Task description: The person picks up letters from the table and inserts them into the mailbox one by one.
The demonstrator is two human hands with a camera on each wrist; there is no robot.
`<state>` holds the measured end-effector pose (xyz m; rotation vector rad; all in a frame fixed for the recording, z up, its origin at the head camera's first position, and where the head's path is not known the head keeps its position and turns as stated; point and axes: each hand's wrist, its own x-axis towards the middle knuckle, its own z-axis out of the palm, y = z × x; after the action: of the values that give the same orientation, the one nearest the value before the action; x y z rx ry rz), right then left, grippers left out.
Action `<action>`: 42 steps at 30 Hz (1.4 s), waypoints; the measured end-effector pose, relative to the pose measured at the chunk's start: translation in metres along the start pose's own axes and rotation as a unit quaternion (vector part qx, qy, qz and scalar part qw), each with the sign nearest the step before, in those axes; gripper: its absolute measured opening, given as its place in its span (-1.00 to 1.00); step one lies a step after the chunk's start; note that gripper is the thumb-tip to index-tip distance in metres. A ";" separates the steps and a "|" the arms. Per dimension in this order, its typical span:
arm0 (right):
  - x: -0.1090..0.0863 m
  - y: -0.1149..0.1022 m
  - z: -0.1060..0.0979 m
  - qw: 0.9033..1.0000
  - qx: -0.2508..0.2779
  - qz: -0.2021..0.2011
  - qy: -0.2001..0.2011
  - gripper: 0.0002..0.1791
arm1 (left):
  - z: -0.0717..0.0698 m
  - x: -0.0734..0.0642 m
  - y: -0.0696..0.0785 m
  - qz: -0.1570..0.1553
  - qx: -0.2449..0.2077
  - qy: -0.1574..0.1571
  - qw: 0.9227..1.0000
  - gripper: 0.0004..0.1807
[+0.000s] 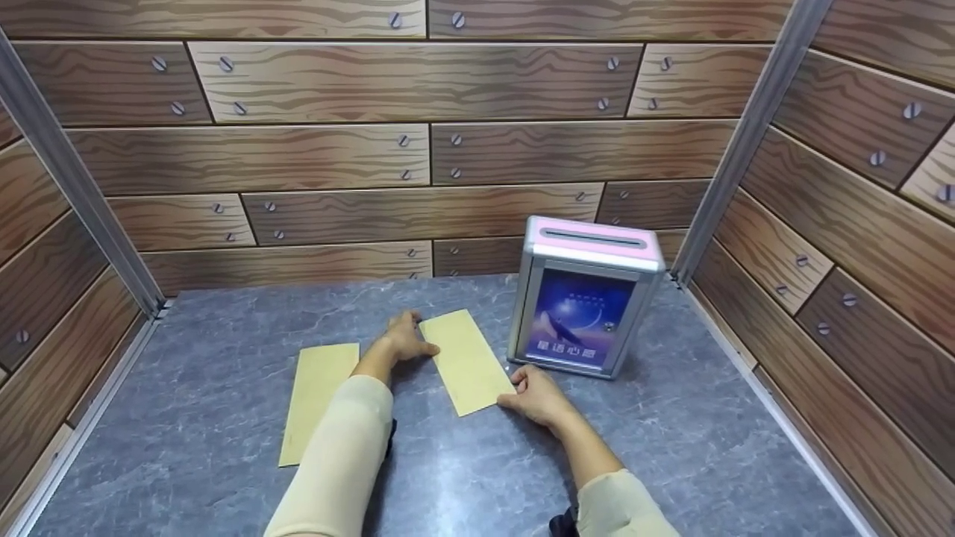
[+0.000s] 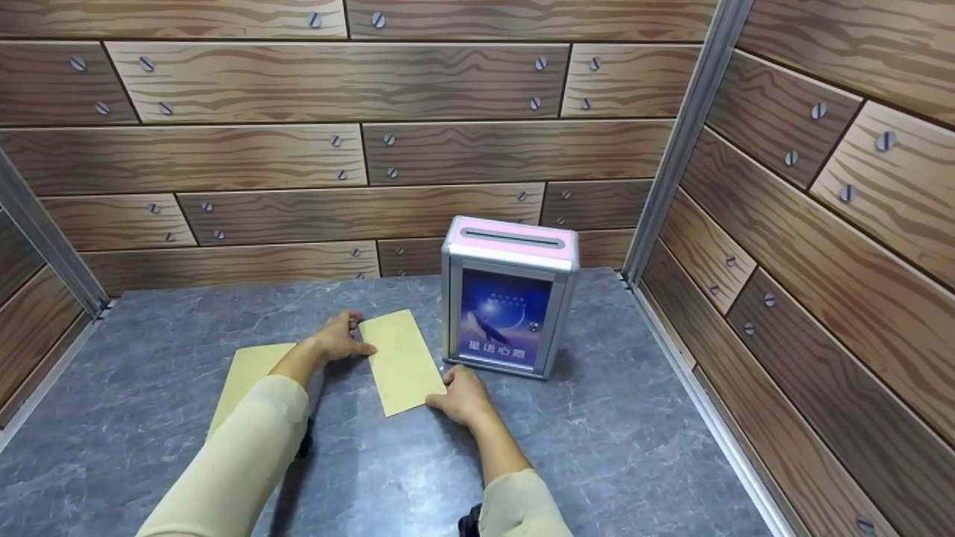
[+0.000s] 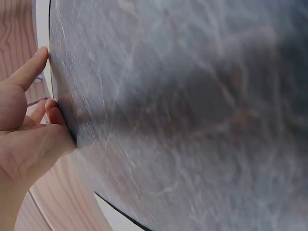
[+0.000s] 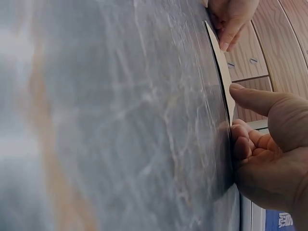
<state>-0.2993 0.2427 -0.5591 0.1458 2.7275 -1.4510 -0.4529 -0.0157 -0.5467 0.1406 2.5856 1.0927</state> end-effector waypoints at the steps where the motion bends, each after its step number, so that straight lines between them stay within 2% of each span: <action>1: 0.000 -0.001 0.001 1.000 -0.003 -0.002 0.000 -0.60 | 0.000 0.000 0.000 -0.001 -0.002 -0.003 1.000 -0.02; 6: -0.001 -0.004 0.002 0.999 -0.030 -0.011 0.005 -0.59 | -0.002 0.000 0.000 -0.009 -0.007 -0.019 1.000 -0.05; 11: -0.001 -0.003 0.004 0.999 -0.051 -0.011 0.011 -0.55 | -0.005 0.000 0.004 -0.009 0.018 -0.037 0.999 -0.11; 16: -0.002 -0.005 0.006 0.999 -0.048 -0.014 0.005 -0.53 | -0.009 -0.002 0.007 -0.012 0.025 -0.035 0.999 -0.13; 21: -0.002 -0.005 0.007 0.999 -0.046 -0.016 0.000 -0.55 | -0.007 -0.004 0.004 -0.015 -0.016 -0.023 0.999 -0.11; 25: -0.001 -0.005 0.006 0.999 -0.045 -0.012 0.003 -0.57 | -0.003 -0.003 0.001 0.006 -0.056 -0.021 0.998 -0.17; 30: 0.001 -0.005 0.007 0.999 -0.042 -0.013 -0.004 -0.57 | -0.002 -0.003 -0.006 0.032 -0.116 -0.022 0.992 -0.32; 38: 0.001 -0.004 0.008 0.999 -0.042 -0.014 -0.004 -0.57 | 0.001 -0.005 -0.010 0.049 -0.137 -0.028 0.989 -0.44; 42: 0.000 -0.004 0.008 0.999 -0.042 -0.014 -0.007 -0.57 | 0.004 -0.007 -0.011 0.055 -0.156 -0.025 0.986 -0.59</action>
<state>-0.2995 0.2342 -0.5600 0.0947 2.7850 -1.3356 -0.4450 -0.0221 -0.5550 0.2353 2.3503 1.4974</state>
